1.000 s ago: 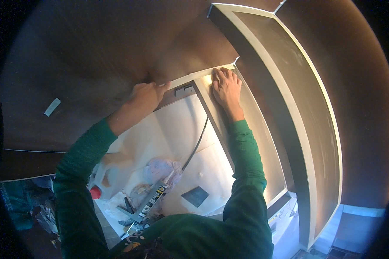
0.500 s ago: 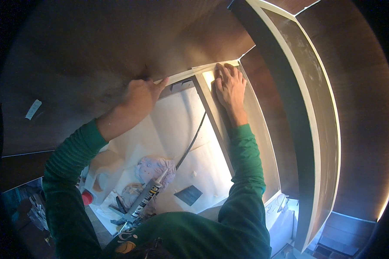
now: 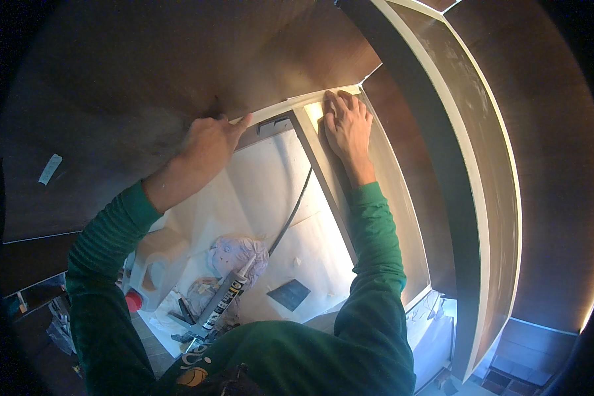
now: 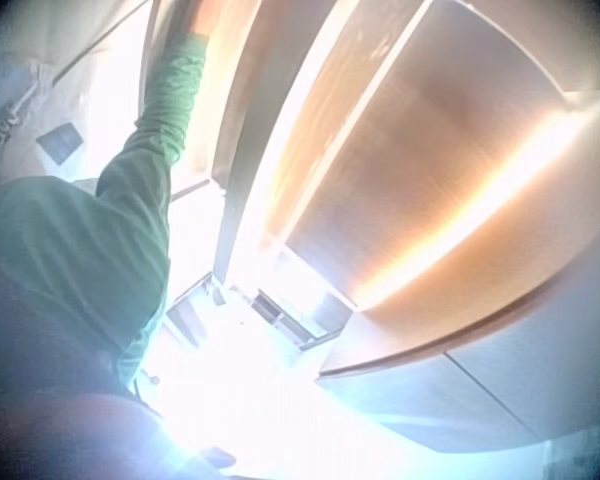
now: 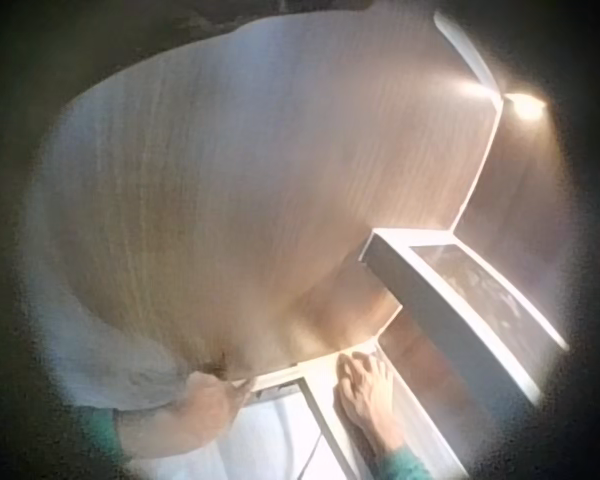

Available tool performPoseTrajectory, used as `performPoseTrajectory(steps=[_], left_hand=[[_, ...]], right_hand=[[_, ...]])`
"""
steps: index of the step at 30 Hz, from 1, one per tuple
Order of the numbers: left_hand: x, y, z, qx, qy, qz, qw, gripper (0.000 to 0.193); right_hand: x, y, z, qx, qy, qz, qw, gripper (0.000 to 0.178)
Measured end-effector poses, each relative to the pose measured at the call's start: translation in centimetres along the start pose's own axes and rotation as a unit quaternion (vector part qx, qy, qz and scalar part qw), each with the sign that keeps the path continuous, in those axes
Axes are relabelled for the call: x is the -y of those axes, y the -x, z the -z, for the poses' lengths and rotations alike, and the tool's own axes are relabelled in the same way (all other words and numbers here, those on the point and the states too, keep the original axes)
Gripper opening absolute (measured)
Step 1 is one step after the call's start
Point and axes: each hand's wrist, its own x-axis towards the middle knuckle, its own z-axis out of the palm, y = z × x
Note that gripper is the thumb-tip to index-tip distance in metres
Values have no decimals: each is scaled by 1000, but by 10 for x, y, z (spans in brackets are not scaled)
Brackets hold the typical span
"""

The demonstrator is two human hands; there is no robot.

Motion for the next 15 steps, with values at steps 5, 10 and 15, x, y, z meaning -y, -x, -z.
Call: performPoseTrajectory(steps=[5, 10, 15], left_hand=[[1, -1, -2, -11, -3, -5, 1000, 51], [-2, -1, 1, -6, -5, 7, 1000, 52], [-2, -2, 7, 16, -3, 6, 1000, 52]], right_hand=[[1, 0, 0, -8, 0, 5, 1000, 41], [0, 0, -1, -10, 0, 3, 1000, 41], [-1, 0, 0, -8, -2, 7, 1000, 41]])
